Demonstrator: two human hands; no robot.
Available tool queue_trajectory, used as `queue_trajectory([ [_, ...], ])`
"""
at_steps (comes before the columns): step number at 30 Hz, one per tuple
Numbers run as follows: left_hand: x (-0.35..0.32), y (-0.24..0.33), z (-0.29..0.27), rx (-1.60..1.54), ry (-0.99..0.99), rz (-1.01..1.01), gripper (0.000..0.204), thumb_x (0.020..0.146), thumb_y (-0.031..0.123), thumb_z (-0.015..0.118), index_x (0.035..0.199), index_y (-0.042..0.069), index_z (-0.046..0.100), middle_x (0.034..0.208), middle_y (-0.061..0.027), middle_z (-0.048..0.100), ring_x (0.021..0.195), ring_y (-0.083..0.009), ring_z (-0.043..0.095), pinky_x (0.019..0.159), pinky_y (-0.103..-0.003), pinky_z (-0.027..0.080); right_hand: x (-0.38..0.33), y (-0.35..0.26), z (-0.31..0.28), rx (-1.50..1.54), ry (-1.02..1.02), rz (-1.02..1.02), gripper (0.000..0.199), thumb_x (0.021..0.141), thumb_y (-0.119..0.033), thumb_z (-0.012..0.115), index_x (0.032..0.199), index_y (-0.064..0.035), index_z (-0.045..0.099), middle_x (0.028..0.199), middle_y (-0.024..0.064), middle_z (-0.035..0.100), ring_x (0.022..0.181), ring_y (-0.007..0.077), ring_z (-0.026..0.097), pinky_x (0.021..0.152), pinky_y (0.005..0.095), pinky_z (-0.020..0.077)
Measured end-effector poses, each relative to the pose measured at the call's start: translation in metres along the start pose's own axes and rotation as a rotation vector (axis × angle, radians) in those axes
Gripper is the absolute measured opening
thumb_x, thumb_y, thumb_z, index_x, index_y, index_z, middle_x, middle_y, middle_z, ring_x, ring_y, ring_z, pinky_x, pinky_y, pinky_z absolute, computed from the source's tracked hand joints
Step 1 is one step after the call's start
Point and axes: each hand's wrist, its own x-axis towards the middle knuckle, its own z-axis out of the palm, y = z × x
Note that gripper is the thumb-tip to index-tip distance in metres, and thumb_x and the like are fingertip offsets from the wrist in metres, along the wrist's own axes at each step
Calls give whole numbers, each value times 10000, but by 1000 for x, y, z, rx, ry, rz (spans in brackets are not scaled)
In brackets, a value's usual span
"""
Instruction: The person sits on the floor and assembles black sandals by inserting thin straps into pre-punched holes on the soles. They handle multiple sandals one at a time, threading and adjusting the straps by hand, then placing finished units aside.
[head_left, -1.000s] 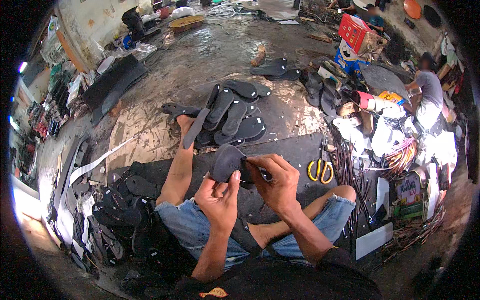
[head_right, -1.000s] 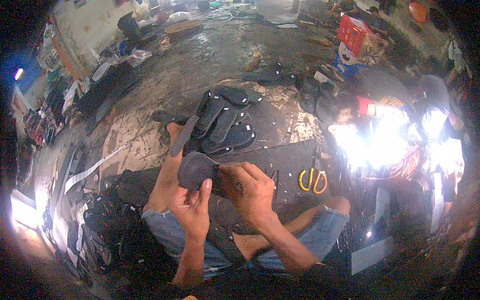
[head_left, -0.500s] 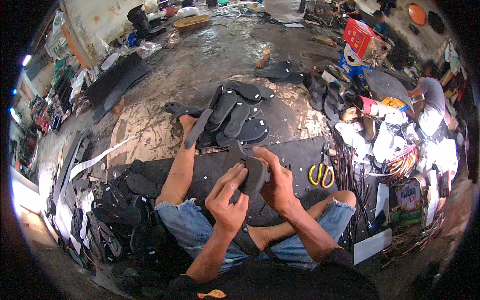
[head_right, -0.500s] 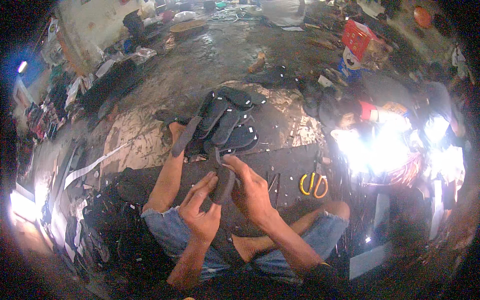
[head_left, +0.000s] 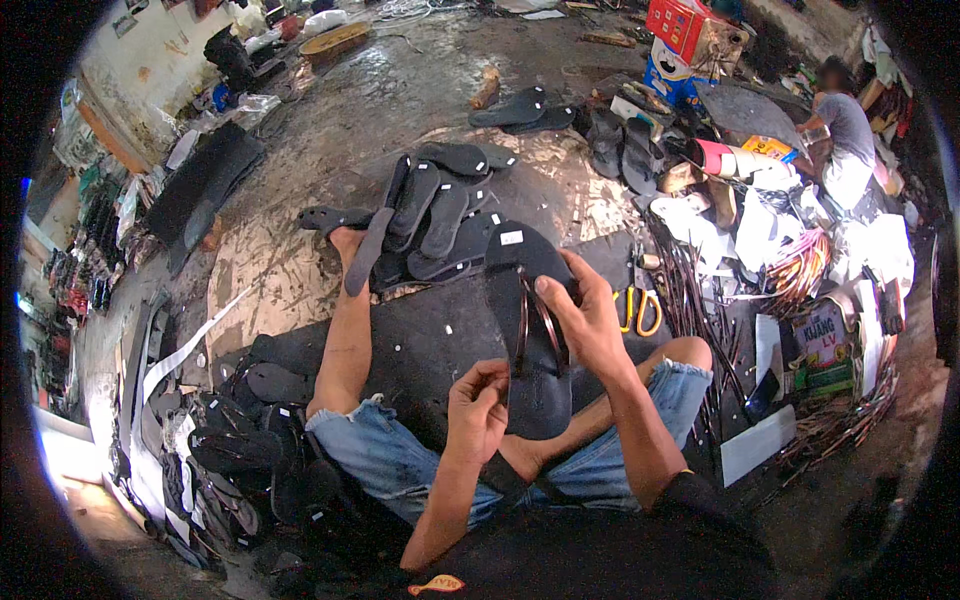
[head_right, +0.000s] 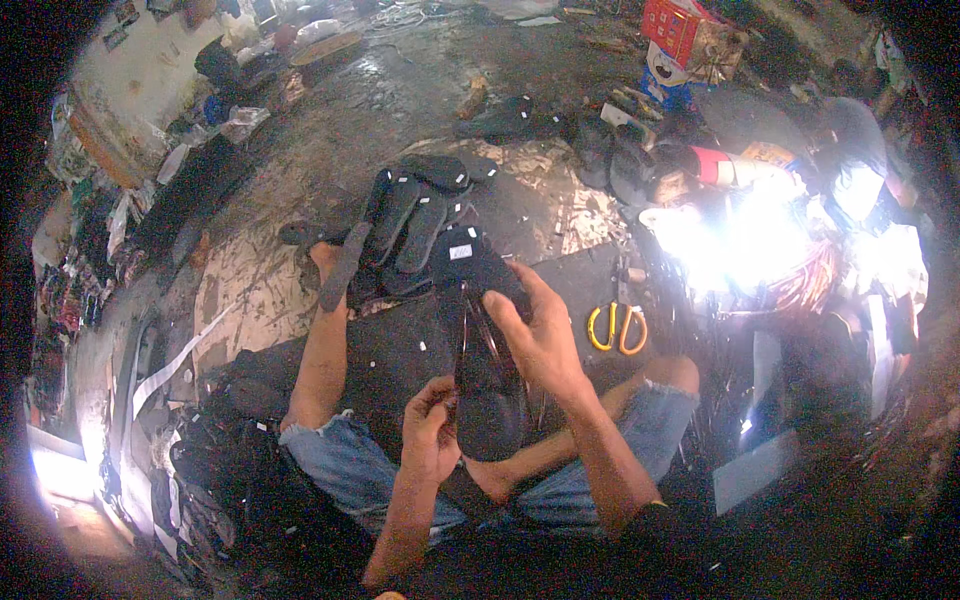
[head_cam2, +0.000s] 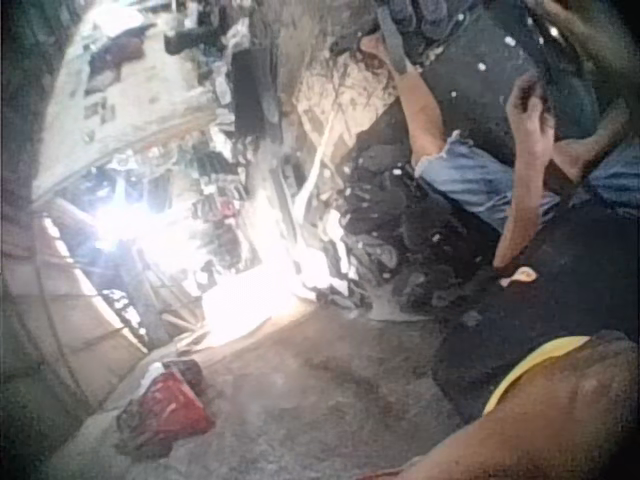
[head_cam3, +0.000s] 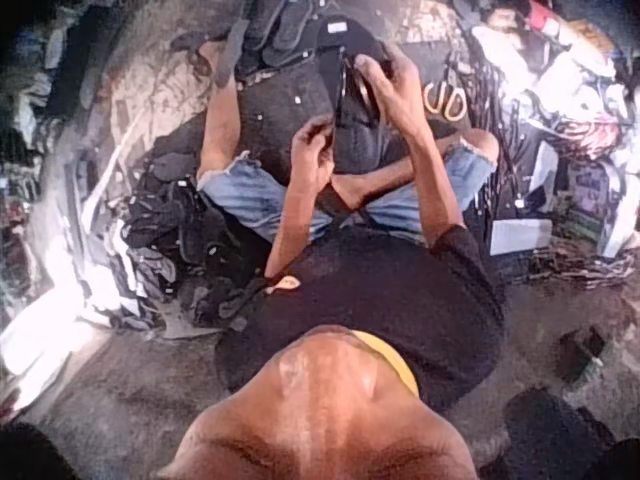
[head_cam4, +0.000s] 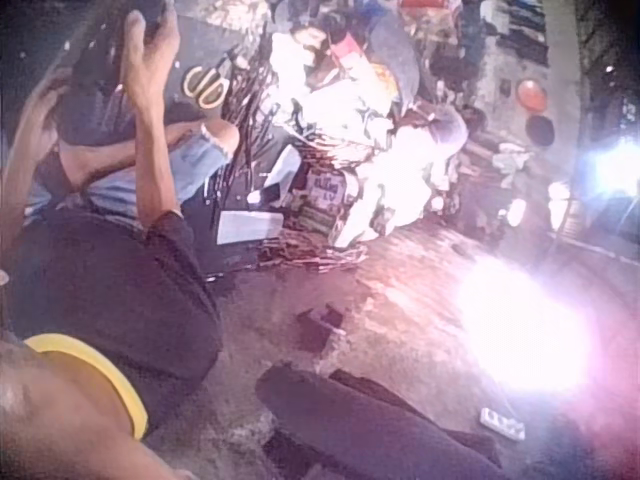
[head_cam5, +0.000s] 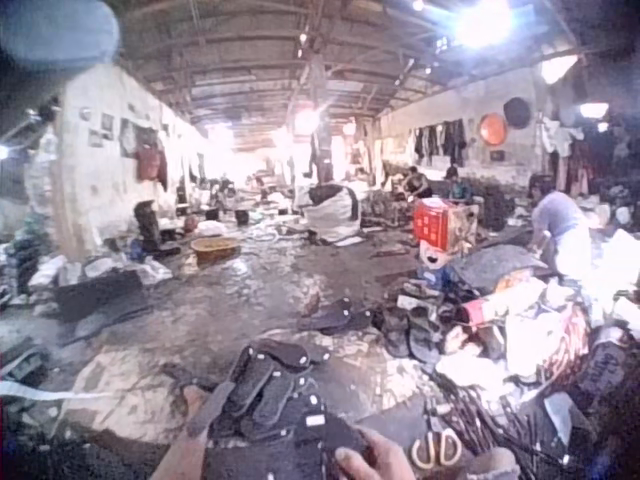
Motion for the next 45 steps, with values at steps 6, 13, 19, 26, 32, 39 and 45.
queue_trajectory([
  [6,-8,-14,-1,-142,117,-169,238,1051,-63,587,1201,-9,763,1113,-73,799,944,-174,786,875,-318,667,-6,5,-4,11,48,-42,491,1051,-219,711,1420,91,618,1176,164,779,1068,181,712,942,361,577],
  [13,21,34,34,77,171,-177,561,1100,207,625,1587,-36,489,1411,-168,705,1245,-258,706,1119,-395,544,0,37,3,-34,63,53,677,975,-180,822,1544,37,525,1277,174,725,1070,207,711,926,355,589],
  [19,-39,-31,38,1196,52,74,719,1056,412,741,1544,-51,485,1458,-362,625,1397,-519,606,1149,-518,485,23,13,-29,-636,-124,-540,1229,631,-418,1080,1635,-72,461,1572,182,558,1422,357,579,1137,516,530],
  [26,-110,160,-60,1741,1012,385,721,1084,351,708,1609,-41,408,1615,-262,483,1512,-393,475,1277,-503,340,41,188,-106,-895,-34,258,719,947,-601,808,1310,6,676,1148,272,795,1018,504,783,916,573,629],
  [32,-233,283,-74,2089,1622,394,731,1060,220,709,1675,-24,399,1688,-284,451,1555,-446,445,1309,-532,334,15,199,7,-1010,-7,164,558,937,-457,827,1217,5,690,1119,255,765,1035,450,766,878,541,623],
  [39,23,222,-34,1985,670,704,349,1034,131,685,1341,-35,697,1500,-187,643,1387,-302,614,1229,-445,427,31,211,8,-978,-38,255,300,878,-205,748,1099,-10,805,1064,232,807,972,439,788,909,517,624],
  [45,302,96,-156,1976,230,157,867,1072,586,635,1633,-46,444,1656,-248,515,1567,-414,441,1300,-555,318,30,210,-59,-286,109,341,280,998,-145,790,1137,95,750,992,163,815,889,233,798,759,365,614],
])
